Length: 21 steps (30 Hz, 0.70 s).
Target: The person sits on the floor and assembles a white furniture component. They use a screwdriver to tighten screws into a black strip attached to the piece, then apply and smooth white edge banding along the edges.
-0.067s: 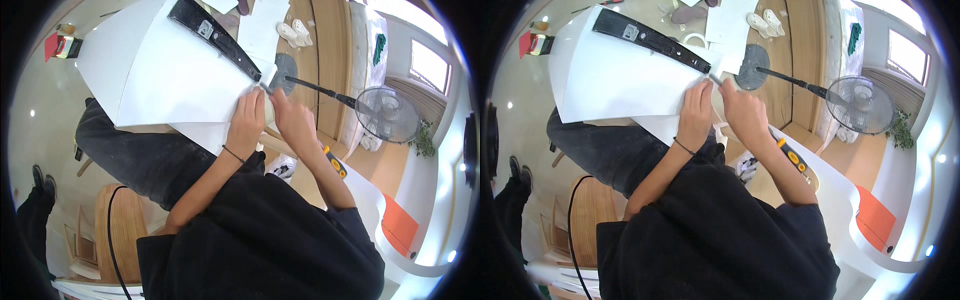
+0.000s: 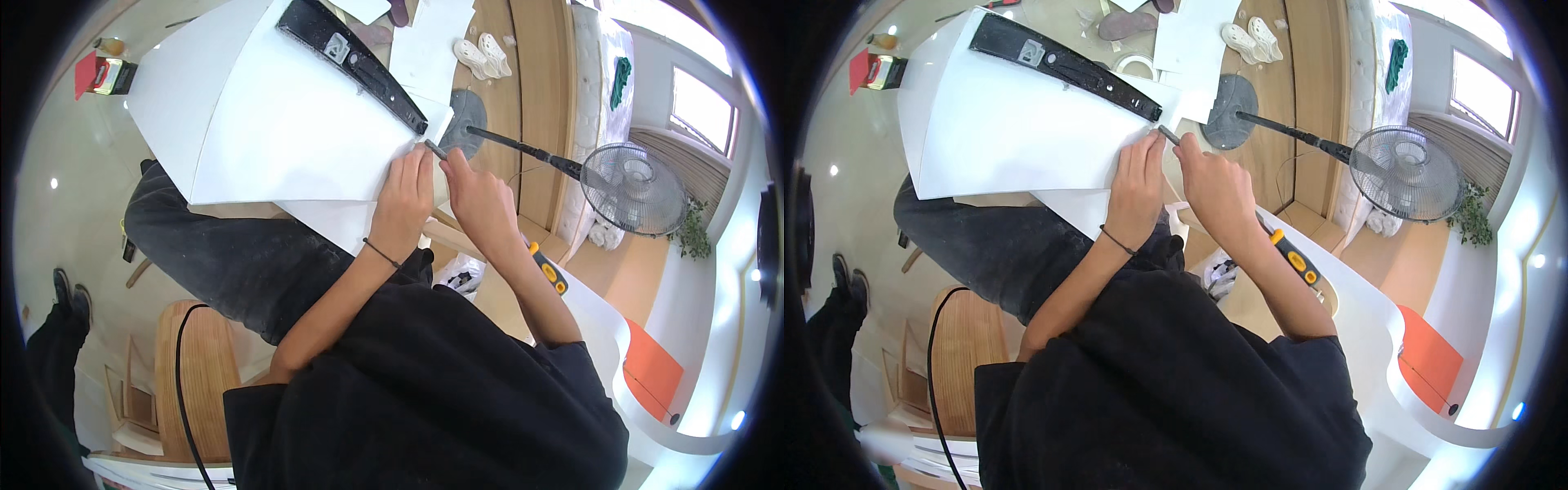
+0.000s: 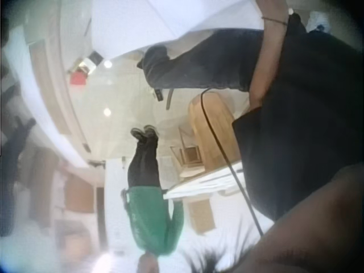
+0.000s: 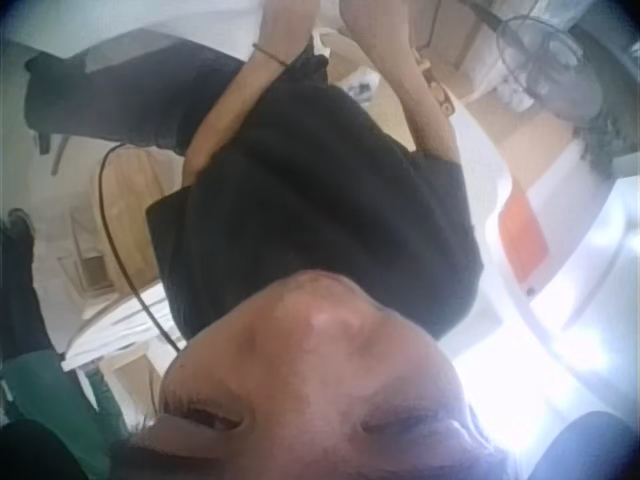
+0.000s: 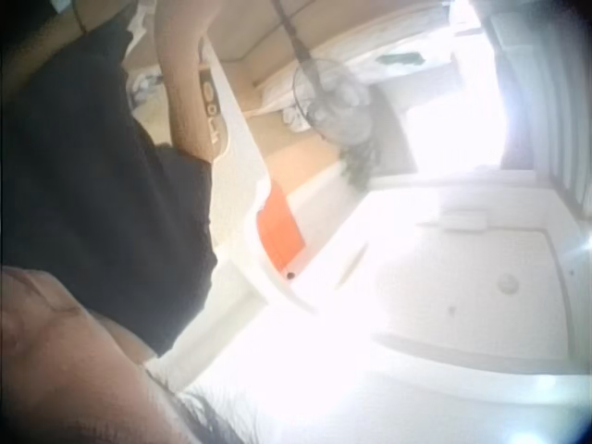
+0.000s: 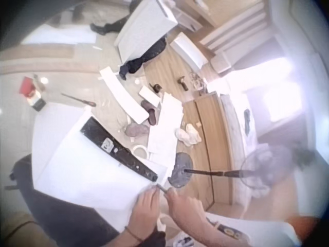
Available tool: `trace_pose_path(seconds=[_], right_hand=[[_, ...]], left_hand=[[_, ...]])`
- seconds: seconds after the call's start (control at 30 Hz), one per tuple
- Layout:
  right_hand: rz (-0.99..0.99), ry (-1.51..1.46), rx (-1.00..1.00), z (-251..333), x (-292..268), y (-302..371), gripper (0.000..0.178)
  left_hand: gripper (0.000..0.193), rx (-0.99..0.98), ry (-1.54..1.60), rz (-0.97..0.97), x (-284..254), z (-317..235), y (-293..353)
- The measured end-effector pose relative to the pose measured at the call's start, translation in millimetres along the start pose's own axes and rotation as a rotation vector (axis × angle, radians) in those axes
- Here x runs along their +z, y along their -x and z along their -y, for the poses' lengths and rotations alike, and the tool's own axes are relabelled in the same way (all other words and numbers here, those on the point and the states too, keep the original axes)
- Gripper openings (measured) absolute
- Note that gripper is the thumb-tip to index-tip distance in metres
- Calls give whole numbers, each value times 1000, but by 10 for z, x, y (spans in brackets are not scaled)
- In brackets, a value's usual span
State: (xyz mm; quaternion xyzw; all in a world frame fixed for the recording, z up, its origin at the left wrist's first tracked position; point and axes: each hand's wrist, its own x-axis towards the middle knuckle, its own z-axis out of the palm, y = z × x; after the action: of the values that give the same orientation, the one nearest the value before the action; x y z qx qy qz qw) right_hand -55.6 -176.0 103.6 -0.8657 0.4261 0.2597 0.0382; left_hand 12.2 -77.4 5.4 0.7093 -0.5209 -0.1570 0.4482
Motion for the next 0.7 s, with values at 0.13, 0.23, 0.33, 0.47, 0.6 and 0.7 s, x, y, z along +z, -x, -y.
trace_pose_path(seconds=[0.13, 0.23, 0.33, 0.47, 0.6, 0.7], right_hand=[[-24, 13, 5, -36, 61, -31, 22], [0, 9, 14, -31, 64, -57, 23], [-27, 6, -14, -23, 68, -51, 23], [-12, 44, 20, -38, 105, -24, 23], [-98, 59, -20, -61, 124, -36, 23], [-114, 46, -15, -51, 103, -56, 23]], left_hand=[[48, -53, 141, 24, 45, 5, 3], [48, -54, 140, 8, 73, 37, -20], [49, -46, 130, 16, 82, 37, -19], [48, -9, 78, -7, 89, 44, -29], [48, 39, 10, -20, 81, 55, -44], [48, 15, 47, -5, 74, 57, -57]])
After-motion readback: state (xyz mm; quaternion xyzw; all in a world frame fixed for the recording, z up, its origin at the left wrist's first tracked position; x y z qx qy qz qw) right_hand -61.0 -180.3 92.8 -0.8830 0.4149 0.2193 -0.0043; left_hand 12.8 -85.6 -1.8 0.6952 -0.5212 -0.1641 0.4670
